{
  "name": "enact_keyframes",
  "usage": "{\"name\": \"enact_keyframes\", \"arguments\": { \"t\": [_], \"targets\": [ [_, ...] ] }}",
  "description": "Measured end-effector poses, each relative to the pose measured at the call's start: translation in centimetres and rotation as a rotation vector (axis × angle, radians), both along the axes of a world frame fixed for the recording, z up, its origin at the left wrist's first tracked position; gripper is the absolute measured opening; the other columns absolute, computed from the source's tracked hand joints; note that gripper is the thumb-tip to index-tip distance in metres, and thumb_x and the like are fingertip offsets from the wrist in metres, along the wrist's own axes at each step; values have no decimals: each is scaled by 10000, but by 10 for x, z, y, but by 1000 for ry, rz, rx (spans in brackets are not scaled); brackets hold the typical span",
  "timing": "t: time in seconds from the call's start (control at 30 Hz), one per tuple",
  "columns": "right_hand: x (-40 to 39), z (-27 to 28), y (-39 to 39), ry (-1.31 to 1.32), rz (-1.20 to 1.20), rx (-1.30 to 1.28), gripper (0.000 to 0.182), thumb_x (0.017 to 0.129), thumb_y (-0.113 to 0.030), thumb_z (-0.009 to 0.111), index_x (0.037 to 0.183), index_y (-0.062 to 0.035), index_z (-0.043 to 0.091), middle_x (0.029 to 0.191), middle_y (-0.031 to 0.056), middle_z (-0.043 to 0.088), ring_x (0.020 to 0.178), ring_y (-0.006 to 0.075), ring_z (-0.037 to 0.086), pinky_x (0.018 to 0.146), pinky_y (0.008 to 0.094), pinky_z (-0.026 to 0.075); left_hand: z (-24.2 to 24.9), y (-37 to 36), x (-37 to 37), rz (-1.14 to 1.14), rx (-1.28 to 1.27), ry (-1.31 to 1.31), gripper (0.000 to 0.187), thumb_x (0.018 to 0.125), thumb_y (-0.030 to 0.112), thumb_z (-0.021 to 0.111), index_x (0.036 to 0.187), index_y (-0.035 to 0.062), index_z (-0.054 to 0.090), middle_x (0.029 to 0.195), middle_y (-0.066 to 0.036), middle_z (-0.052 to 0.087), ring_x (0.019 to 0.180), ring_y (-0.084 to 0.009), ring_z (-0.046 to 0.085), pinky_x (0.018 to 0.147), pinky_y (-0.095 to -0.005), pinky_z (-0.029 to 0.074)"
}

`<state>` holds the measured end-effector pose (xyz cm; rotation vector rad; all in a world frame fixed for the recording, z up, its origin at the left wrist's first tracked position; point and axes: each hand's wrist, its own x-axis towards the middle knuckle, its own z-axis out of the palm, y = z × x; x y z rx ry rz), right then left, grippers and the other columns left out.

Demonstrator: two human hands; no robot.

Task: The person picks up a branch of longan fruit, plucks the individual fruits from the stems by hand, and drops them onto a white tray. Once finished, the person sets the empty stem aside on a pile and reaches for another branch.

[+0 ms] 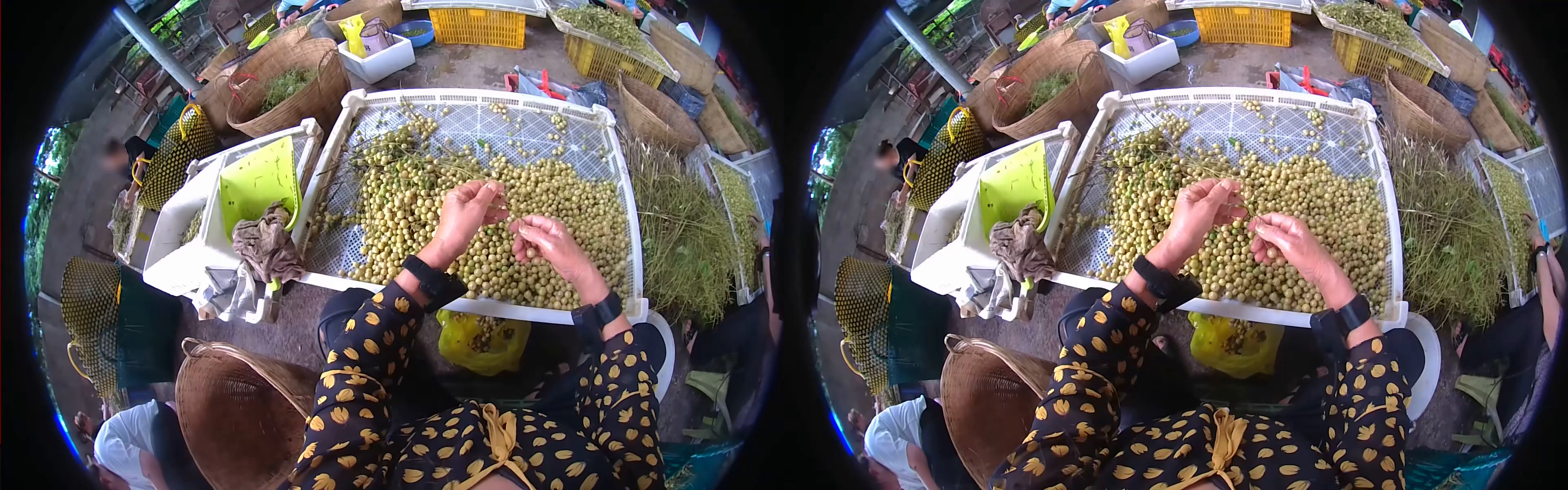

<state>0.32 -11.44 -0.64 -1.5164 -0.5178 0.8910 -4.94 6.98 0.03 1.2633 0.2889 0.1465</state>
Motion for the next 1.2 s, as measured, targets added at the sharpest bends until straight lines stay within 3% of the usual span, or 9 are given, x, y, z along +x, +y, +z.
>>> {"name": "enact_keyframes", "arguments": {
  "t": [0.23, 0.33, 0.63, 0.77, 0.93, 1.03, 1.07, 1.17, 1.2],
  "targets": [
    [7, -8, 6, -120, -84, -2, 270, 917, -301, 556, 1012, -50, 585, 746, 18, 602, 623, 71, 575, 520, 201, 466, 0, 9, 0, 44, 8, -95, 247, 932, 232, 526, 947, 2, 615, 828, -64, 652, 714, -158, 668, 592, -231, 505],
    [8, -3, 7, -190, -81, -23, 257, 919, -294, 553, 1007, -53, 577, 748, 16, 599, 600, 63, 568, 479, 196, 458, -2, 12, 1, 32, 21, -97, 270, 942, 241, 507, 1022, 6, 614, 903, -75, 647, 798, -191, 673, 680, -270, 529],
    [21, -12, -1, 9, -101, 60, 192, 926, -192, 538, 1054, -51, 512, 836, 51, 592, 587, 54, 551, 478, 192, 461, -4, 34, 2, 210, -133, -67, 237, 943, 259, 509, 952, 31, 578, 855, -75, 639, 789, -197, 671, 685, -285, 534],
    [15, 0, 7, 68, -89, 10, 180, 902, -139, 559, 1043, -46, 494, 899, 65, 603, 603, 68, 549, 504, 200, 465, -1, 37, 1, 170, -134, -91, 245, 942, 275, 511, 953, 39, 579, 853, -66, 633, 784, -189, 670, 671, -281, 531],
    [13, -8, 23, -260, -73, -147, 698, 767, -330, 726, 1291, 20, 427, 876, 52, 581, 720, 116, 560, 612, 252, 460, 0, 28, -2, 139, -131, -132, 254, 937, 271, 523, 964, 26, 585, 839, -77, 636, 768, -187, 669, 666, -281, 536],
    [8, -5, 39, -486, 8, -268, 633, 752, -316, 734, 1249, -8, 492, 844, 39, 581, 763, 139, 573, 678, 288, 469, 2, 24, -5, 123, -135, -144, 260, 936, 265, 522, 979, 17, 587, 831, -81, 638, 760, -189, 668, 668, -285, 539],
    [4, -2, 44, -579, 23, -274, 503, 776, -297, 702, 1181, -38, 555, 852, 60, 599, 765, 165, 586, 699, 304, 466, 3, 23, -7, 113, -153, -164, 262, 936, 264, 522, 984, 14, 587, 829, -82, 638, 757, -190, 667, 672, -286, 540],
    [9, -22, 52, -784, 19, -216, 378, 828, -257, 640, 1144, -60, 574, 828, 94, 609, 761, 190, 591, 690, 317, 463, 7, 28, -12, 132, -113, -156, 262, 935, 260, 523, 981, 11, 590, 828, -86, 638, 757, -195, 668, 690, -295, 544],
    [8, -21, 54, -726, 22, -210, 257, 865, -214, 583, 1062, -49, 580, 826, 128, 608, 744, 213, 601, 679, 330, 465, 12, 31, -16, 145, -105, -157, 262, 935, 260, 523, 978, 12, 592, 828, -85, 638, 760, -197, 669, 692, -296, 543]
  ]
}}
